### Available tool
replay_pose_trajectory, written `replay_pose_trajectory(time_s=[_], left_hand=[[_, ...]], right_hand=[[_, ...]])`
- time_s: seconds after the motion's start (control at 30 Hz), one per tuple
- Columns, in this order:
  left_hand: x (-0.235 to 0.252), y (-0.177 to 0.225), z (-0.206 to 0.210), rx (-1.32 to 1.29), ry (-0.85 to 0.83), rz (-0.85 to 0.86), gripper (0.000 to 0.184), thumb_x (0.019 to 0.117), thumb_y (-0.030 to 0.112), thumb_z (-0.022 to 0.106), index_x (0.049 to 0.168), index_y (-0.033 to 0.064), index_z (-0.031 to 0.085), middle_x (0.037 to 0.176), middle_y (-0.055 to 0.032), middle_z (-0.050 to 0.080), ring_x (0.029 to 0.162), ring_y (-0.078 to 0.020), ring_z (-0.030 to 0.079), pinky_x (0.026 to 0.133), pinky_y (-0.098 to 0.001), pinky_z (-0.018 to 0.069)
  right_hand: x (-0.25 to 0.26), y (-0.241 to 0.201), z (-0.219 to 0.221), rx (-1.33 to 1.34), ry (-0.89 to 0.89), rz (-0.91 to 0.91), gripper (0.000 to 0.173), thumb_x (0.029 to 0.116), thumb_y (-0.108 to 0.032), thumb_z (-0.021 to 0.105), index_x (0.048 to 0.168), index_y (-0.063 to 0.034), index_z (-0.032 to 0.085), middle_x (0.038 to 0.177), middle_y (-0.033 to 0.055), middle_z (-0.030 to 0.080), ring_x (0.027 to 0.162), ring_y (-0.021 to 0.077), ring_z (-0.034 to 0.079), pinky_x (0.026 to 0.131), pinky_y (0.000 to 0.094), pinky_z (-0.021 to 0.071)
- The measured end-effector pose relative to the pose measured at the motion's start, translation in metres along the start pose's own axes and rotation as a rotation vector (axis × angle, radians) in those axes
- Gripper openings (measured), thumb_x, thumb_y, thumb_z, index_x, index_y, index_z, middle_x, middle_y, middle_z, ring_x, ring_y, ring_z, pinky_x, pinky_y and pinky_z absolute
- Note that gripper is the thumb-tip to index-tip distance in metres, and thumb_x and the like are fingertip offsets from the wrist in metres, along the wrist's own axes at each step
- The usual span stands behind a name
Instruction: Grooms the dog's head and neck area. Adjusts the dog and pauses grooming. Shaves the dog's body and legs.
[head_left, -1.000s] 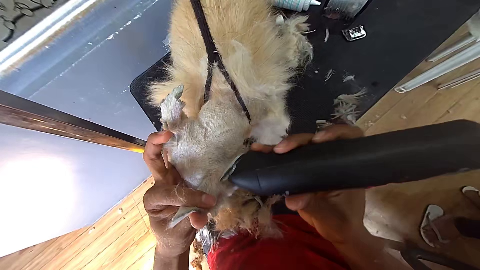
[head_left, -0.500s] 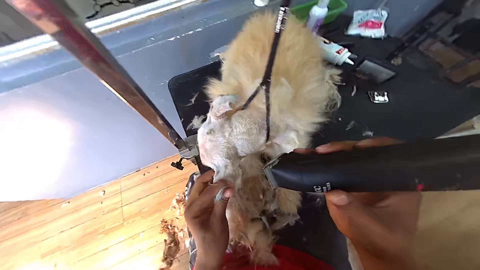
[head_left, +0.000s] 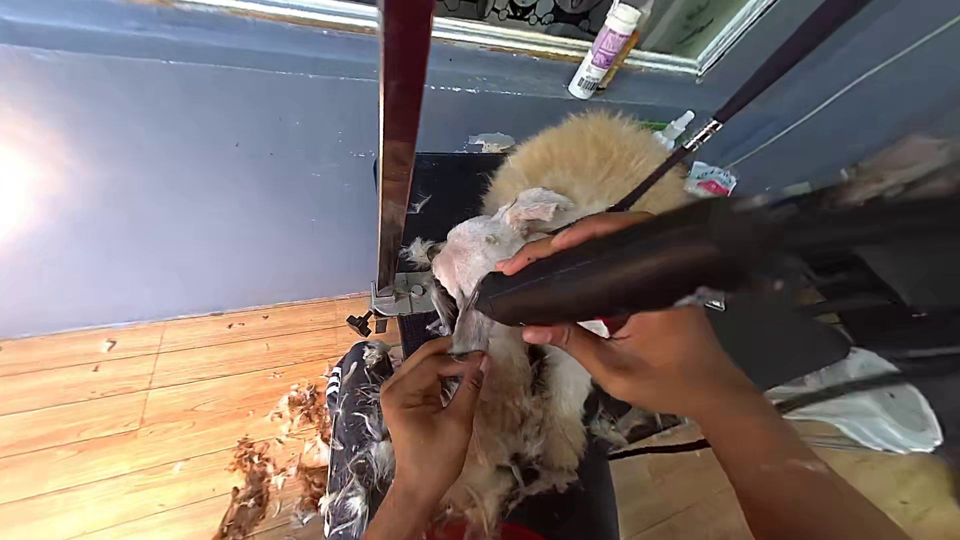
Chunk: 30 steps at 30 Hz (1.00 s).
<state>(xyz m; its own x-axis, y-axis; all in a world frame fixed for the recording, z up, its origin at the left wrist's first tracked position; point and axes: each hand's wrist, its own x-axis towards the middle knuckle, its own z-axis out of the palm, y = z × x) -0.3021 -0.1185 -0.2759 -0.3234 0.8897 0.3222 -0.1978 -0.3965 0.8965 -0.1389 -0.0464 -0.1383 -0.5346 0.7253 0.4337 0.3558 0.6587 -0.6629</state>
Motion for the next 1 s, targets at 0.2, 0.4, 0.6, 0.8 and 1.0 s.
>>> replay_pose_trajectory(time_s=[0.2,0.4,0.6,0.8,1.0], left_hand=[[0.009,-0.002,-0.001,-0.094,0.002,-0.026,0.011,0.0827,0.000,0.079,0.090,0.0088,0.078,0.097,-0.0081,0.074,0.089,-0.0199,0.072,0.076,-0.0335,0.0644],[0.009,0.006,0.007,-0.315,0.152,-0.309,0.051,0.0830,-0.009,0.074,0.123,0.0073,0.046,0.077,-0.0132,0.072,0.069,-0.0208,0.073,0.066,-0.0321,0.0621],[0.019,0.018,0.020,-0.494,0.119,-0.570,0.033,0.0896,-0.007,0.068,0.122,0.0004,0.070,0.092,-0.0179,0.072,0.079,-0.0218,0.072,0.078,-0.0343,0.0615],[0.036,0.011,0.048,-0.496,0.173,-0.367,0.014,0.0984,0.009,0.063,0.106,0.0050,0.073,0.119,-0.0094,0.068,0.104,-0.0184,0.067,0.090,-0.0355,0.0578],[0.062,0.009,0.075,-0.501,0.380,-0.120,0.006,0.1021,0.011,0.059,0.097,0.0113,0.056,0.089,-0.0031,0.065,0.086,-0.0122,0.066,0.084,-0.0327,0.0576]], right_hand=[[0.016,-0.004,-0.001,-0.070,0.028,0.084,0.052,0.0847,-0.017,0.082,0.128,-0.0037,0.057,0.121,0.0047,0.071,0.114,0.0198,0.070,0.097,0.0377,0.0635],[0.007,-0.015,0.004,0.097,0.064,0.177,0.057,0.0848,-0.019,0.083,0.131,-0.0071,0.052,0.118,0.0065,0.071,0.105,0.0235,0.072,0.089,0.0383,0.0658],[0.005,-0.020,0.009,-0.224,0.252,0.081,0.056,0.0841,-0.025,0.084,0.129,-0.0100,0.053,0.114,0.0008,0.072,0.106,0.0186,0.072,0.090,0.0372,0.0658],[0.011,-0.023,0.005,-0.158,0.360,0.009,0.059,0.0827,-0.019,0.085,0.130,-0.0144,0.051,0.120,-0.0008,0.071,0.112,0.0193,0.071,0.096,0.0371,0.0630],[0.019,-0.029,-0.001,-0.161,0.522,-0.049,0.066,0.0787,-0.021,0.089,0.130,-0.0196,0.047,0.120,-0.0037,0.070,0.112,0.0195,0.070,0.096,0.0367,0.0629]])
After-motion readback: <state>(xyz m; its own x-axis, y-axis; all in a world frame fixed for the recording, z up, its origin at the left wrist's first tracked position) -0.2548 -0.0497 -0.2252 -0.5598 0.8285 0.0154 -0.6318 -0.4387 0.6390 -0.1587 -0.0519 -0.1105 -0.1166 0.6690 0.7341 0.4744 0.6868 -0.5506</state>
